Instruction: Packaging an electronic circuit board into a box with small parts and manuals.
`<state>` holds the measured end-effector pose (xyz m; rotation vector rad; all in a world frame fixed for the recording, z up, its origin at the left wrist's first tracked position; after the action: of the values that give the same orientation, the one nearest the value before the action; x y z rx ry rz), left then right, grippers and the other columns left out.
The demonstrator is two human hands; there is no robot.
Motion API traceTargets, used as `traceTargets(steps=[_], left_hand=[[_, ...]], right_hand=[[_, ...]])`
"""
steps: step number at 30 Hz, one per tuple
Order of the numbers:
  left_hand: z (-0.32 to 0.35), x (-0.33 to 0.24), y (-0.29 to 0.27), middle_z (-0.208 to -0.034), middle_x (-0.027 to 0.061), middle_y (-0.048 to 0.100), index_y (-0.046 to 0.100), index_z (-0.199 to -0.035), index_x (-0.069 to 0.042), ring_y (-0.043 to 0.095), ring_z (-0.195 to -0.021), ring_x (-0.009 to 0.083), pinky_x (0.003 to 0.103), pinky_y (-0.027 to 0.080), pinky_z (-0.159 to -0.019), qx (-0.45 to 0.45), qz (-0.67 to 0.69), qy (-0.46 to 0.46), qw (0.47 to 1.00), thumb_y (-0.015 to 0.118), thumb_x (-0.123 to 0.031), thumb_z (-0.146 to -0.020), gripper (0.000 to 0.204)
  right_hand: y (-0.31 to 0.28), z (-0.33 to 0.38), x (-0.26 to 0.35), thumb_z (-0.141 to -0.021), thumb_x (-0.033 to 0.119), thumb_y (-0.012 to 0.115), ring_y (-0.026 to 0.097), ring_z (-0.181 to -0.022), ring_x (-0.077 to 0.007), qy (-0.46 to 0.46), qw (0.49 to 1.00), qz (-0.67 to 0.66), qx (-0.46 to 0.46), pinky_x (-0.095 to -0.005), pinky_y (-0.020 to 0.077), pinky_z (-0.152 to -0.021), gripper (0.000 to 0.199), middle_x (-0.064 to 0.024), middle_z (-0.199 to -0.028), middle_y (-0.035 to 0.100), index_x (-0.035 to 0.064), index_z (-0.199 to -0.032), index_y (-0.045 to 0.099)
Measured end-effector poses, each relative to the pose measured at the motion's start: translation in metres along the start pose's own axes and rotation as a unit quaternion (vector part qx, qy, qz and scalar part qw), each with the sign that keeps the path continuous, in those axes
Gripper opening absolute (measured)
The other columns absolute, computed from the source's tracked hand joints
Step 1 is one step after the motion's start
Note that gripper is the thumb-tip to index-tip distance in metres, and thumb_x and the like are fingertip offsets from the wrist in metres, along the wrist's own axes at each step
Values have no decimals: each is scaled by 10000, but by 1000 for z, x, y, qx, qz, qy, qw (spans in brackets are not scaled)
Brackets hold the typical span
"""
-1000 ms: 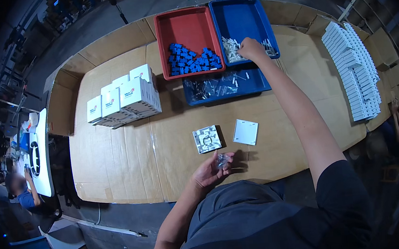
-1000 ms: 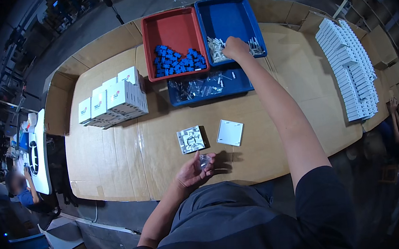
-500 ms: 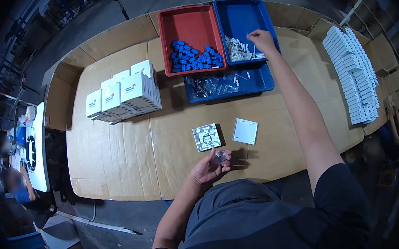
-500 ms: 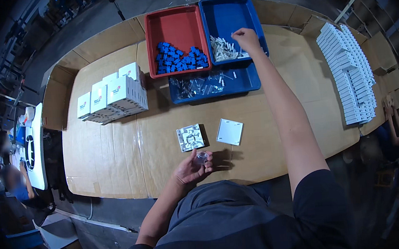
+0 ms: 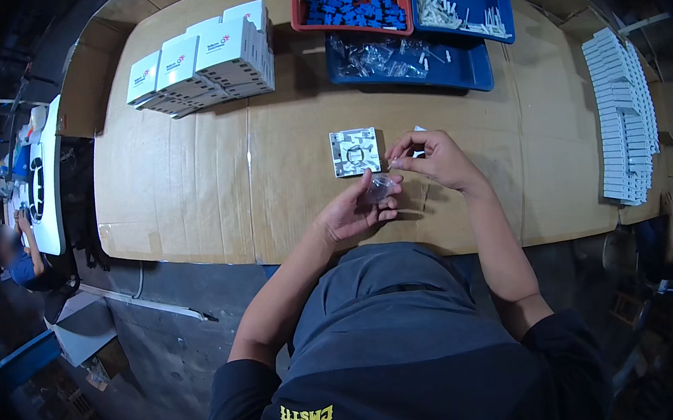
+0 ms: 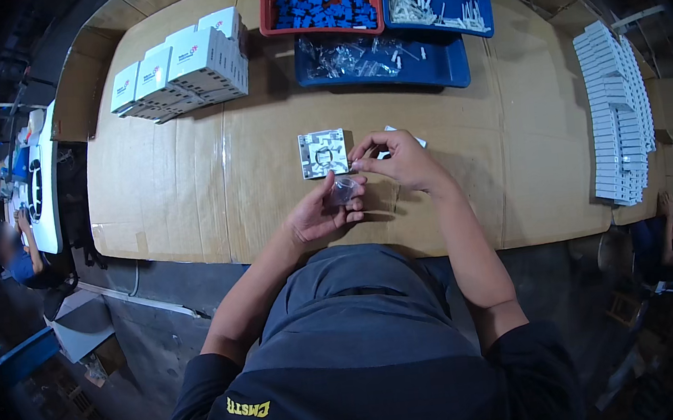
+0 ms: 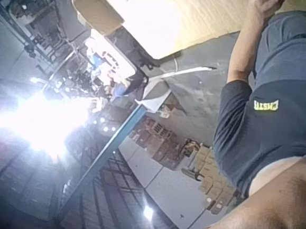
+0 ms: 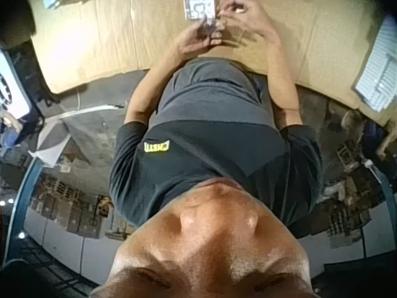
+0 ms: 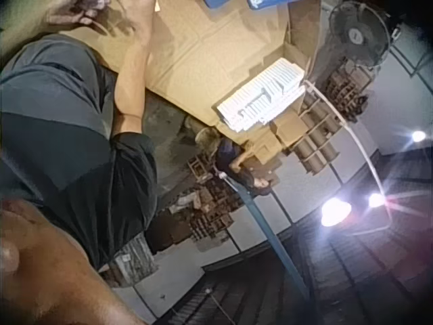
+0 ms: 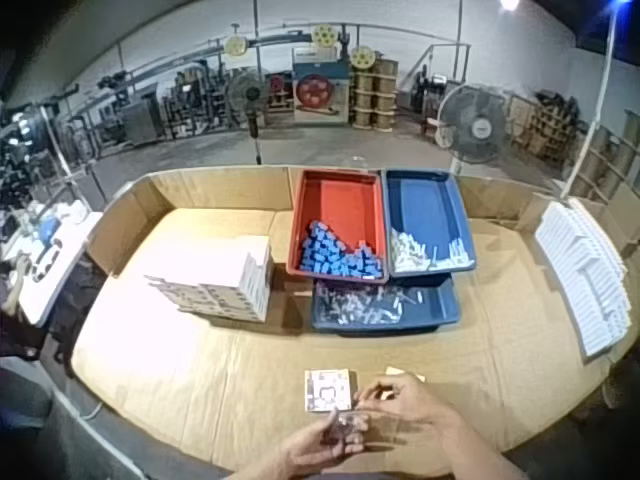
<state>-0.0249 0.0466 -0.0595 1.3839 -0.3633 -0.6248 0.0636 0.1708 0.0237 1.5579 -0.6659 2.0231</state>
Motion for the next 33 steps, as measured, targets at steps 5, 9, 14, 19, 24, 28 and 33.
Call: traceTargets(steps=[5, 9, 14, 19, 24, 28, 33], left_hand=[[1, 4, -7, -1255, 72, 675, 597, -1339, -112, 657, -1060, 190, 358, 550, -934, -57, -45, 7, 997, 513, -517, -1064, 497], [1, 8, -13, -1206, 13, 654, 582, -1329, -154, 630, -1105, 209, 393, 509, -994, -92, -58, -2, 994, 590, -523, -1024, 479], [4, 3, -13, -1189, 10, 646, 572, -1344, -175, 629, -1123, 234, 416, 511, -1002, -96, -40, 29, 994, 621, -498, -1015, 463], [6, 2, -6, -1158, 18, 651, 570, -1321, -172, 641, -1106, 212, 394, 535, -969, -87, -14, 34, 996, 664, -456, -1006, 434], [0, 1, -4, -1145, 23, 650, 579, -1282, -180, 639, -1082, 215, 405, 527, -972, -96, -3, 33, 995, 683, -342, -993, 347], [2, 3, -8, -1146, 47, 648, 590, -1258, -175, 643, -1059, 225, 409, 524, -975, -106, 41, 24, 993, 706, -253, -977, 314], [1, -5, 5, -1088, -3, 652, 598, -1227, -172, 642, -1023, 190, 372, 518, -950, -102, -68, 39, 992, 658, -494, -1001, 398]], right_hand=[[20, -3, 22, -863, 69, 772, 667, -1007, -194, -24, 980, 159, 114, -349, 520, -914, 100, -72, -1121, 717, 2, -923, 728], [34, -8, 16, -910, 73, 731, 679, -1032, -215, 50, 952, 222, 202, -338, 521, -929, 115, -102, -1153, 710, -23, -973, 737], [47, -5, 18, -1024, 143, 610, 676, -1068, -214, 47, 952, 173, 249, -350, 514, -953, 226, -117, -1201, 699, -22, -1134, 718], [48, -6, 16, -1075, 263, 573, 662, -1086, -208, 45, 955, 187, 226, -352, 507, -961, 336, -121, -1214, 687, -13, -1231, 683], [57, 0, 9, -1070, 377, 577, 625, -1133, -229, 120, 943, 170, 259, -349, 486, -990, 430, -116, -1262, 649, -12, -1209, 698], [51, -2, 20, -1073, 380, 567, 577, -1231, -252, 50, 941, 238, 235, -363, 457, -1039, 431, -128, -1321, 619, -8, -1194, 710], [47, 0, 32, -1076, 386, 556, 540, -1278, -311, -23, 935, 295, 197, -389, 432, -1079, 454, -188, -1361, 609, -24, -1105, 748]])
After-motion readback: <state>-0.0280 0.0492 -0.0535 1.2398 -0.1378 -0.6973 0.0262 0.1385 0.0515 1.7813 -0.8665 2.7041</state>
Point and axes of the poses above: each hand's wrist, its own z-axis away from the middle knuckle, its own y-axis out of the palm, x = y × z, the point moved 8 cm from there along -z, towards the middle knuckle
